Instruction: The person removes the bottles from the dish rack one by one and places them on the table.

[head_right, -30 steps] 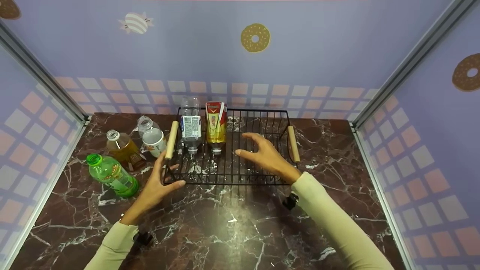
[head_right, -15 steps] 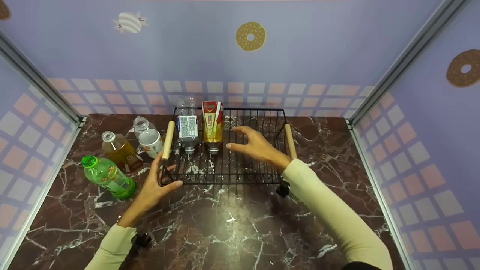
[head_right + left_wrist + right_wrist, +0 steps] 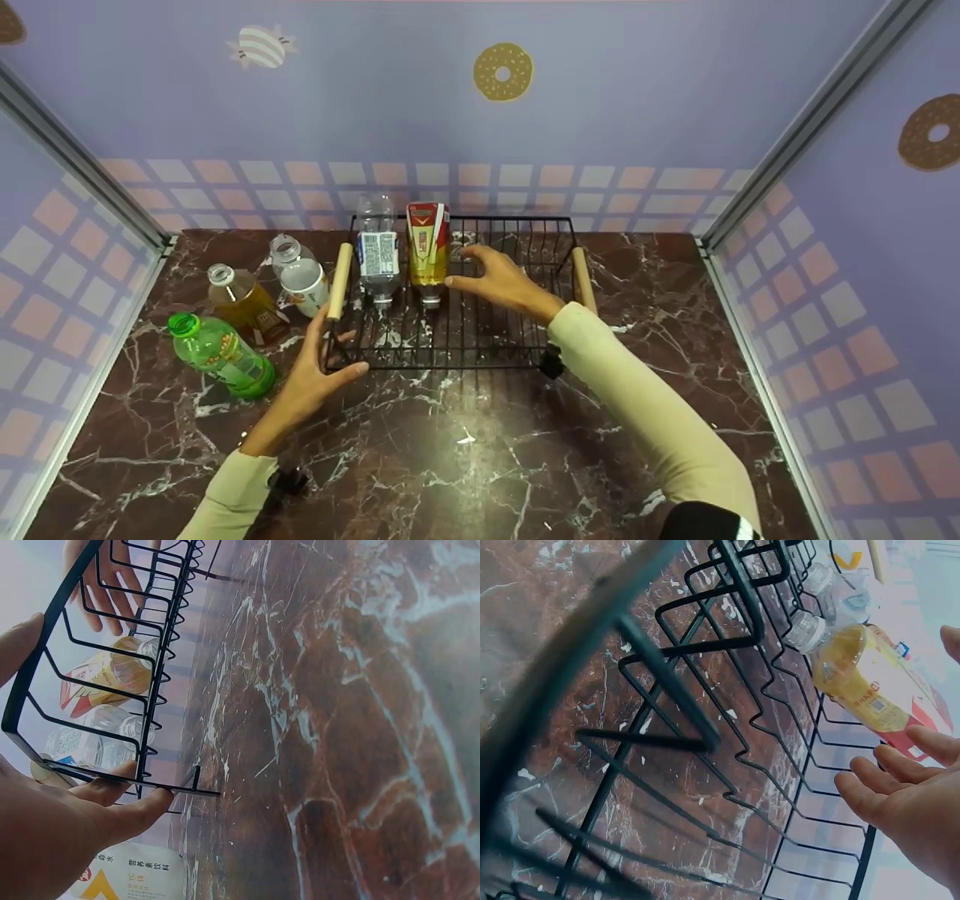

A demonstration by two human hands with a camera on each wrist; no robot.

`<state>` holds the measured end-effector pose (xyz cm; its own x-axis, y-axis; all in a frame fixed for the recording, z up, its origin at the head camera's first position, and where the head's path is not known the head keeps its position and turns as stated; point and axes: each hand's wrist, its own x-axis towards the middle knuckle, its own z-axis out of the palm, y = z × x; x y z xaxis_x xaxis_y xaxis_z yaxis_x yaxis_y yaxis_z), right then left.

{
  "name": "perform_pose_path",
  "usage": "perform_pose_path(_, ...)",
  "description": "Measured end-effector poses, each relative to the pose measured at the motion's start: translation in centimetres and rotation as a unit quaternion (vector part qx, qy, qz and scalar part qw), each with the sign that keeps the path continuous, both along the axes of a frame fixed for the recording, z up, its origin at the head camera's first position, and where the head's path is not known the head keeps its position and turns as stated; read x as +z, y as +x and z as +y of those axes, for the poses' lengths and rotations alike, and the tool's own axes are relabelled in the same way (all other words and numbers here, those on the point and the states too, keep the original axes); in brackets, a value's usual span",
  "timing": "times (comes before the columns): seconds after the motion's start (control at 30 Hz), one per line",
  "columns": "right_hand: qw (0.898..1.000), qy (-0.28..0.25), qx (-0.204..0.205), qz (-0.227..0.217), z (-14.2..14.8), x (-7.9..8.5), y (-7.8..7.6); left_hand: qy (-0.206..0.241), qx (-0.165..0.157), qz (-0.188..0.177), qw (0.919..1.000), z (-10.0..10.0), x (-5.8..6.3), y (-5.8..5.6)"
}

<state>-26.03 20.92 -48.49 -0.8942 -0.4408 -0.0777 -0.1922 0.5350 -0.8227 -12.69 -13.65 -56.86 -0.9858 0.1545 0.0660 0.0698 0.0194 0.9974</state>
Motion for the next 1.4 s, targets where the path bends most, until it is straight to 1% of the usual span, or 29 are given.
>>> perform_pose_path(0.13,1.000,0.003,0.002,-0.002,-0.6,-0.4,-0.6,0.002,-0.001,-0.003,1.0000,0.1,0.0,0.0)
perform_pose_path(0.33,1.000,-0.001,0.006,0.004,-1.2,-0.5,-1.5,0.004,-0.001,0.000,1.0000,-0.1,-0.1,0.0)
perform_pose_path(0.53,1.000,-0.023,0.001,-0.011,-1.3,-1.0,-2.3,0.006,-0.004,0.003,1.0000,0.2,-0.1,0.0)
perform_pose_path(0.67,1.000,-0.018,0.000,-0.013,-1.8,-1.4,-2.6,0.005,-0.002,0.002,1.0000,0.1,-0.3,0.0)
perform_pose_path(0.77,1.000,-0.015,0.000,-0.012,-2.5,-1.6,-2.8,0.005,0.001,-0.004,1.0000,-0.1,-0.2,0.0)
perform_pose_path(0.9,1.000,-0.023,-0.005,-0.013,-3.1,-1.9,-3.2,0.007,0.000,-0.011,0.9999,-0.1,0.0,0.0)
perform_pose_path(1.07,0.999,-0.031,-0.014,-0.027,-3.4,-1.9,-3.4,0.002,0.001,-0.013,0.9999,-0.1,0.1,0.0)
perform_pose_path(1.3,0.997,-0.055,-0.005,-0.051,-3.8,-1.8,-3.8,0.000,0.002,-0.007,1.0000,-0.1,0.0,-0.1)
perform_pose_path(1.4,0.996,-0.063,-0.006,-0.062,-4.1,-1.8,-3.9,-0.002,0.002,-0.007,1.0000,-0.1,0.0,-0.1)
